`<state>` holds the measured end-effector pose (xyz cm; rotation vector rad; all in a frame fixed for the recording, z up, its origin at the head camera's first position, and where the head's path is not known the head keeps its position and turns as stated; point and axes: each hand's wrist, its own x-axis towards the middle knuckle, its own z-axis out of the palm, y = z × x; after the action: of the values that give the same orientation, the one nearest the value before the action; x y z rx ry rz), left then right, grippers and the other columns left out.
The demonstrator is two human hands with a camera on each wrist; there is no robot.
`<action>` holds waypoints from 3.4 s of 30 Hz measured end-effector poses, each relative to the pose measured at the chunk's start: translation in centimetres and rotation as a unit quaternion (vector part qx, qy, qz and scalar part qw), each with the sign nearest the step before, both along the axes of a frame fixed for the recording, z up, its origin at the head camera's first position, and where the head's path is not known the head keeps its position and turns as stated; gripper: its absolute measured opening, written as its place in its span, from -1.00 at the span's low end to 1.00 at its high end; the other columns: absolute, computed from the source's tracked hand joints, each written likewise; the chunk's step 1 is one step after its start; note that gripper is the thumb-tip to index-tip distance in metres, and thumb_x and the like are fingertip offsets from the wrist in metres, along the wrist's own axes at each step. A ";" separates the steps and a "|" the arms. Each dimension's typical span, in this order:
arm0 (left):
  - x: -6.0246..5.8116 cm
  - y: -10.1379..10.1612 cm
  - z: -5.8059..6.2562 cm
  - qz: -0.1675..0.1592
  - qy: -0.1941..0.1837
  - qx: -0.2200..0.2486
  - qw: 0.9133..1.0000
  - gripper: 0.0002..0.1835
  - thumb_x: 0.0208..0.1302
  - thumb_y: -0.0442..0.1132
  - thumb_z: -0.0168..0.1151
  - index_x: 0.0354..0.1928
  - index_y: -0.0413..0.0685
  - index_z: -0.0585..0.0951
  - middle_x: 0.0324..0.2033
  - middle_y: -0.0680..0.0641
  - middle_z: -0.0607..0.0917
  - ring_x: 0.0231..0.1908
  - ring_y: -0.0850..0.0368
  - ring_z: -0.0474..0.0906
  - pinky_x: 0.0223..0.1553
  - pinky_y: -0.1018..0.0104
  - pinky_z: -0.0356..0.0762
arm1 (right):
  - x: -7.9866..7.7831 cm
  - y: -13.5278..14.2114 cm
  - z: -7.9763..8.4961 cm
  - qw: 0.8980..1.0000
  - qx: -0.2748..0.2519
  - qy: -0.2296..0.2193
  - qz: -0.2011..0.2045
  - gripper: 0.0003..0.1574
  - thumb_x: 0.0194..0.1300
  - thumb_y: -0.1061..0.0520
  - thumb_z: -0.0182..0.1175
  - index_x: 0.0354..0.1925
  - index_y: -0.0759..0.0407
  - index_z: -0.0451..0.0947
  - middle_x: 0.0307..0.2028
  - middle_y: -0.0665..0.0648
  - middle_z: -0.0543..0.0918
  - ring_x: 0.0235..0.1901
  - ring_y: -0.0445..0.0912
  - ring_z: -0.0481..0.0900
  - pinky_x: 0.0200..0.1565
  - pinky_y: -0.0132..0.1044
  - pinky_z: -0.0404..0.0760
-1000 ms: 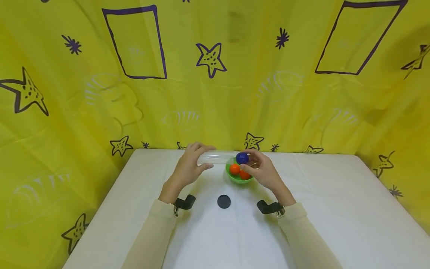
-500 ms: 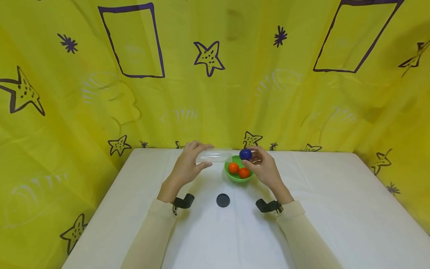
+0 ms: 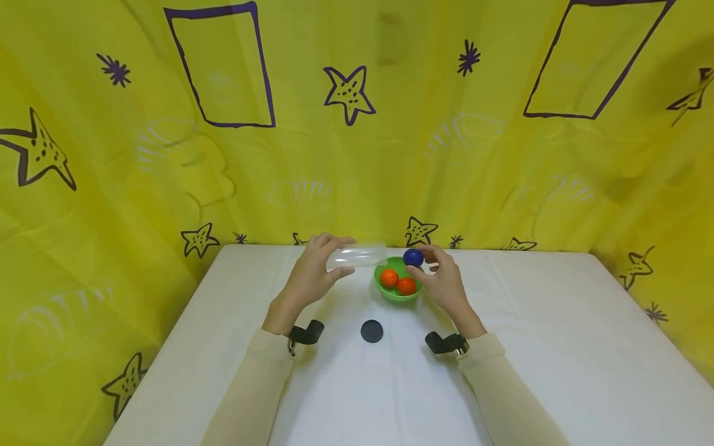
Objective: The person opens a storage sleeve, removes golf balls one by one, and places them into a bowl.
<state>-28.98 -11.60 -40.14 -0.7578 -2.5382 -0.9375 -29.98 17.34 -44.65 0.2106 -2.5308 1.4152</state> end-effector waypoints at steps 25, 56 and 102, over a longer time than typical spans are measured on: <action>0.0 0.0 0.0 0.000 -0.008 0.000 1.000 -0.43 0.26 -0.13 0.47 0.31 0.10 0.57 0.11 -0.09 0.61 0.11 -0.05 0.46 0.03 0.03 0.58 | -0.5 -0.2 -1.9 0.998 0.027 -0.051 -0.001 -0.38 0.33 0.05 0.40 0.26 0.21 0.49 0.27 0.34 0.44 0.27 0.21 0.28 0.26 0.08 0.41; 0.1 0.3 0.0 0.005 -0.027 -0.004 1.000 -0.43 0.28 -0.07 0.45 0.33 0.14 0.55 0.10 -0.06 0.62 0.04 0.00 0.48 -0.04 0.14 0.56 | -0.5 0.0 -1.6 0.999 0.013 -0.042 -0.009 -0.51 0.46 0.01 0.25 0.24 0.19 0.53 0.23 0.30 0.48 0.27 0.21 0.31 0.24 0.05 0.43; -1.6 0.3 -4.8 0.050 -0.189 0.080 0.977 -0.47 0.20 -0.28 0.51 0.17 -0.05 0.48 0.07 -0.16 0.70 0.04 -0.11 0.62 0.10 -0.01 0.59 | 2.8 -0.9 4.7 0.970 0.137 0.009 0.201 -0.72 0.42 0.14 0.27 0.05 0.22 0.61 -0.08 0.09 0.70 -0.01 0.01 0.60 0.14 0.10 0.56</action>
<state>-30.58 -11.25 -44.93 -0.4302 -2.7403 -1.3395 -27.18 16.44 -39.94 0.8211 -2.7694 1.1615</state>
